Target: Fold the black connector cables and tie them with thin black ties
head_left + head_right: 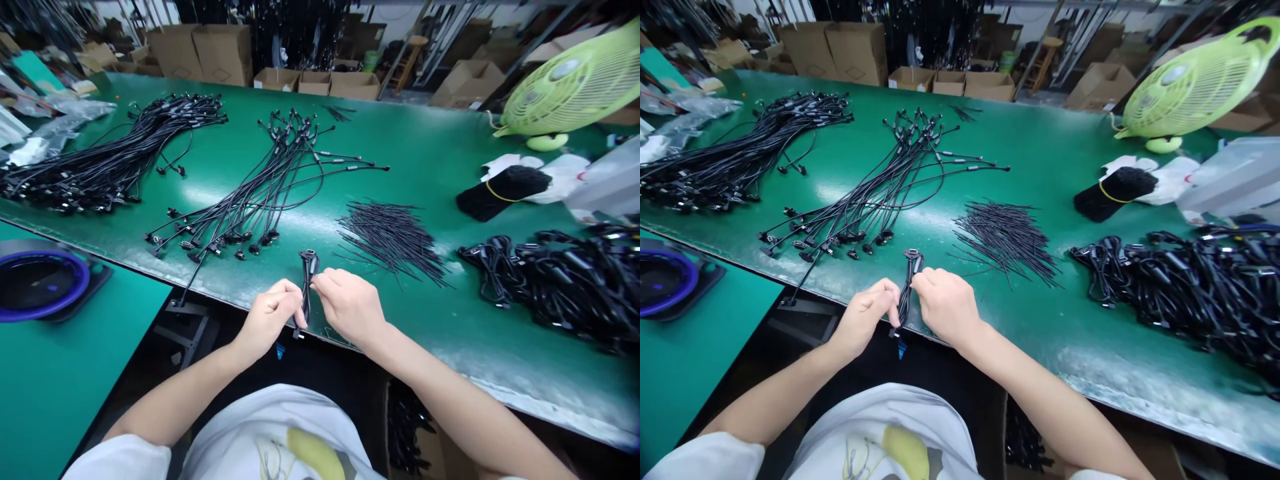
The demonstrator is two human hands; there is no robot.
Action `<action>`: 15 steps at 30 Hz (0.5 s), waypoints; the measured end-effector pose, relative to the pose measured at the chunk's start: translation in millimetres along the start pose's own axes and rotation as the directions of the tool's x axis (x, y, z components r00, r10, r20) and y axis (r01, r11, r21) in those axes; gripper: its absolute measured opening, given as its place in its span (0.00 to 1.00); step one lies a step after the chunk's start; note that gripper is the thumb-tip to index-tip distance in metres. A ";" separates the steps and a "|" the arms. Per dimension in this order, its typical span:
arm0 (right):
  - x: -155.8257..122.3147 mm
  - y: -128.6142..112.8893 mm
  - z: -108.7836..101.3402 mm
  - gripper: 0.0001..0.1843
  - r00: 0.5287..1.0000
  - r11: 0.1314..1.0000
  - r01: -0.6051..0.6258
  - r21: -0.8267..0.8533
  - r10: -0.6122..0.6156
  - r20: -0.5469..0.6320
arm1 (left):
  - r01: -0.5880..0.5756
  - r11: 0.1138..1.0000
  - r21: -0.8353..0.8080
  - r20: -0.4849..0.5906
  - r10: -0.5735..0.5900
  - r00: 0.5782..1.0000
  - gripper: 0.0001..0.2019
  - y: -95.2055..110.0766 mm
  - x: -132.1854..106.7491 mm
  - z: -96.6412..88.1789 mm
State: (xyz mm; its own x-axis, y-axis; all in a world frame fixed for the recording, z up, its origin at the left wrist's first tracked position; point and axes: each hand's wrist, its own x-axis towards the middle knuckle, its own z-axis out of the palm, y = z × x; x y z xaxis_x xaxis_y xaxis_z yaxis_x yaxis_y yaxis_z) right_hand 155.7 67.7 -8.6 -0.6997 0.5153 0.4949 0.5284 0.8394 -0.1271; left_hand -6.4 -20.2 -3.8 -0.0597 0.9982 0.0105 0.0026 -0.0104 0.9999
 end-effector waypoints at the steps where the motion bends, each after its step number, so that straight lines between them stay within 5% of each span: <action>1: -0.4 -0.8 -1.2 0.15 0.999 0.999 0.039 -0.031 -0.040 -0.022 | 0.036 0.998 -0.045 -0.063 -0.039 0.997 0.20 -6.3 0.6 5.1; 4: -3.2 -9.1 -4.2 0.16 0.994 0.995 0.094 0.017 -0.093 -0.050 | 0.108 0.978 -0.178 -0.077 -0.123 0.989 0.18 -21.5 4.2 15.6; 6: -5.2 -14.9 -4.3 0.15 1.000 0.970 -0.018 0.244 0.019 -0.002 | 0.089 0.977 -0.194 -0.013 -0.093 0.996 0.19 -26.0 5.2 18.6; 7: -6.0 -16.8 -3.5 0.15 0.989 0.893 -0.146 0.427 0.122 0.082 | 0.061 0.983 -0.174 -0.002 -0.062 0.998 0.17 -26.8 5.1 19.6; 9: -7.4 -17.6 -0.3 0.17 0.901 0.552 -0.435 0.712 0.265 0.345 | 0.007 0.990 -0.143 -0.019 -0.010 1.000 0.15 -26.6 4.9 22.0; 12: -10.9 -10.7 4.7 0.25 0.715 0.030 -0.692 0.721 0.168 0.679 | 0.003 0.963 -0.269 -0.037 -0.014 0.999 0.14 -22.3 7.9 25.6; 15: -16.7 3.6 3.2 0.27 0.620 -0.067 -0.779 0.623 0.059 0.782 | 0.056 0.878 -0.476 -0.080 -0.107 0.991 0.14 -13.5 16.3 24.6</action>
State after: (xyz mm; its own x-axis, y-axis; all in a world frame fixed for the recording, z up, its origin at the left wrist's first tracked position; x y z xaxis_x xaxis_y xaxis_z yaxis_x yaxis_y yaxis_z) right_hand 167.7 62.6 -20.1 -0.7790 0.5042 -0.3729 0.2101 -0.3505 -0.9127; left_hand 17.1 -2.4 -17.2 -0.1389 0.9856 -0.0963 -0.4763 0.0188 0.8791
